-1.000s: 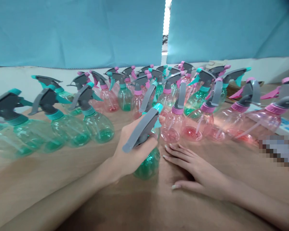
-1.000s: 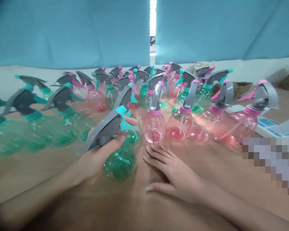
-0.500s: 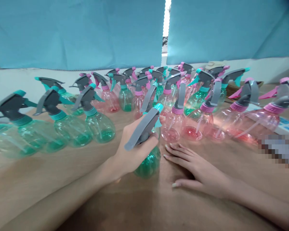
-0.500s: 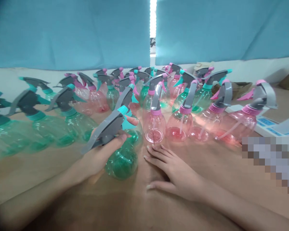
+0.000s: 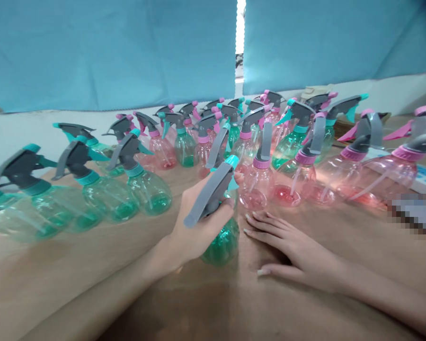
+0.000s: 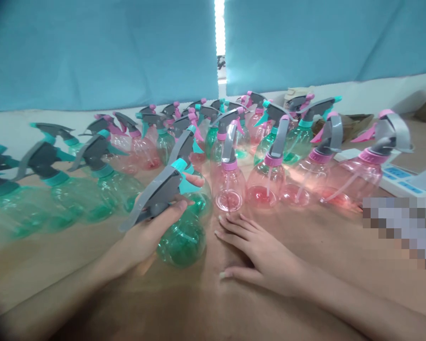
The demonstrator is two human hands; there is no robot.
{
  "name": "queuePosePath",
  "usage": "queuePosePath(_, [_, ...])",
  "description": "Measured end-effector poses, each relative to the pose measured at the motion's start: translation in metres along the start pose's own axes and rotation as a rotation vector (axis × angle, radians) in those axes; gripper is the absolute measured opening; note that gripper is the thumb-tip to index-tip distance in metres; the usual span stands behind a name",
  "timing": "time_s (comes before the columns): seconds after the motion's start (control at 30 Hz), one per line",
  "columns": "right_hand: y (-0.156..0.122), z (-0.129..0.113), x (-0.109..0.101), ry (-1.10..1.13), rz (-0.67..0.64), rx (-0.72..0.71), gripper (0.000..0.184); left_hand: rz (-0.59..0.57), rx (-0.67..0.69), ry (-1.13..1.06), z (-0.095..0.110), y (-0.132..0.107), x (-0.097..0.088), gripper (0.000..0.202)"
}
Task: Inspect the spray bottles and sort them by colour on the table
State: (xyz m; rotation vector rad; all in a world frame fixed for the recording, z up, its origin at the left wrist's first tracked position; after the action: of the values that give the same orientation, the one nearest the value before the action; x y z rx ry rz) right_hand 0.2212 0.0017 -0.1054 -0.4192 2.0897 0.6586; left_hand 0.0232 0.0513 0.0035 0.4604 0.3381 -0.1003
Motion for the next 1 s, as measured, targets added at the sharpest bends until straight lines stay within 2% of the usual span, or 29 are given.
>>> queuePosePath(0.3, [0.0006, -0.0002, 0.0011, 0.009, 0.004, 0.006, 0.073, -0.006, -0.003, 0.020, 0.0009, -0.0026, 0.0000, 0.010])
queuePosePath(0.53, [-0.0003, 0.0006, 0.0013, 0.013, 0.012, -0.002, 0.073, -0.020, 0.018, -0.012, 0.0000, -0.0010, 0.0004, 0.015])
queuePosePath(0.83, [-0.0008, 0.0009, 0.0017, 0.021, 0.022, -0.006, 0.073, 0.015, -0.010, 0.035, 0.0046, -0.0030, -0.0004, 0.018])
queuePosePath(1.0, [-0.0006, 0.0005, 0.0020, 0.021, 0.021, -0.008, 0.074, -0.025, -0.042, -0.018, 0.0047, -0.0015, -0.0024, 0.019])
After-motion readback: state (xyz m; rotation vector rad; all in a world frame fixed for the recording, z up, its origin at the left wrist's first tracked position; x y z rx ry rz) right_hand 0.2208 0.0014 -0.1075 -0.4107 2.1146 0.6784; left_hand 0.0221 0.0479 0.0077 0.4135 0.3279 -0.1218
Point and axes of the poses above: each hand's wrist, its own y-axis towards the middle knuckle, its own x-axis out of the palm, z = x × y, the point moved 3 cm from there along y, towards the middle knuckle, and after that the axes turned 11 degrees about z, right-handed, at the moved point
